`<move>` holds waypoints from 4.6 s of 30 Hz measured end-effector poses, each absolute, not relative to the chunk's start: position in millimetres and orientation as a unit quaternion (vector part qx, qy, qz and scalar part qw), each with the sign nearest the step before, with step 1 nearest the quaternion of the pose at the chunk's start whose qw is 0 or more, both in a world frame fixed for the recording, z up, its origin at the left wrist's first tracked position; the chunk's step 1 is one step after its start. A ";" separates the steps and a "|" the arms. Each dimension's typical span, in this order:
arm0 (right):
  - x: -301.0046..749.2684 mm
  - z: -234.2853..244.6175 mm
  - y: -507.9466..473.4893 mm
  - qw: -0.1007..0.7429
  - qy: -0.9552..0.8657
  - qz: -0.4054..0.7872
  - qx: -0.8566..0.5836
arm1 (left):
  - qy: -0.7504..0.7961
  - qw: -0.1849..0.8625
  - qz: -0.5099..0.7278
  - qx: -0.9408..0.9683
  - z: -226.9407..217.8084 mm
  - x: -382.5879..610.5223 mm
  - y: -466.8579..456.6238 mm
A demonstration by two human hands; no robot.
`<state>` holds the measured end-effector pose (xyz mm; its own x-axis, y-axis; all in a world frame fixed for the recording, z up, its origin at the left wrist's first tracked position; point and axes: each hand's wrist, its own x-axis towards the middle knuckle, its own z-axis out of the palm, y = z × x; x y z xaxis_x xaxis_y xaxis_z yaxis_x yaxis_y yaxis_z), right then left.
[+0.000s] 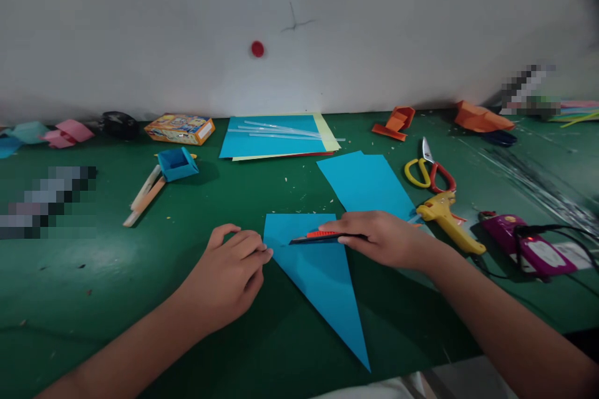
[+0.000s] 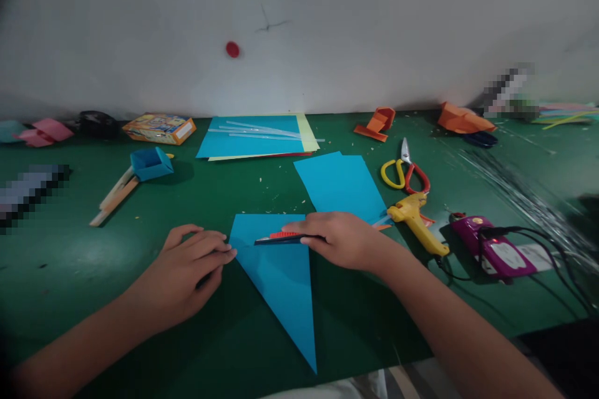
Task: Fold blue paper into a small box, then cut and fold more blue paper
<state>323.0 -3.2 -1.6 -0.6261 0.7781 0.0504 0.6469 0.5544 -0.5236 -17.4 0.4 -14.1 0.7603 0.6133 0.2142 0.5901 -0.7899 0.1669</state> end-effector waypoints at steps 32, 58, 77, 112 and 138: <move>329.9 3.1 -2.0 0.113 -0.860 0.250 -0.430 | 0.320 0.054 0.137 0.936 -12.8 -17.0 0.8; 327.3 15.0 -6.9 0.085 -0.866 0.227 -0.437 | 0.294 -0.102 0.091 0.946 -9.8 -1.2 -1.7; 329.4 8.0 -11.4 0.087 -0.870 0.208 -0.438 | 0.217 0.021 0.045 0.975 -20.7 -5.4 12.0; 335.9 13.8 -6.0 0.079 -0.873 0.230 -0.422 | 0.213 0.090 0.006 0.973 -16.9 -15.6 11.0; 345.1 19.5 -10.3 0.070 -0.868 0.224 -0.437 | 0.221 0.082 0.027 0.971 -20.8 -18.5 9.8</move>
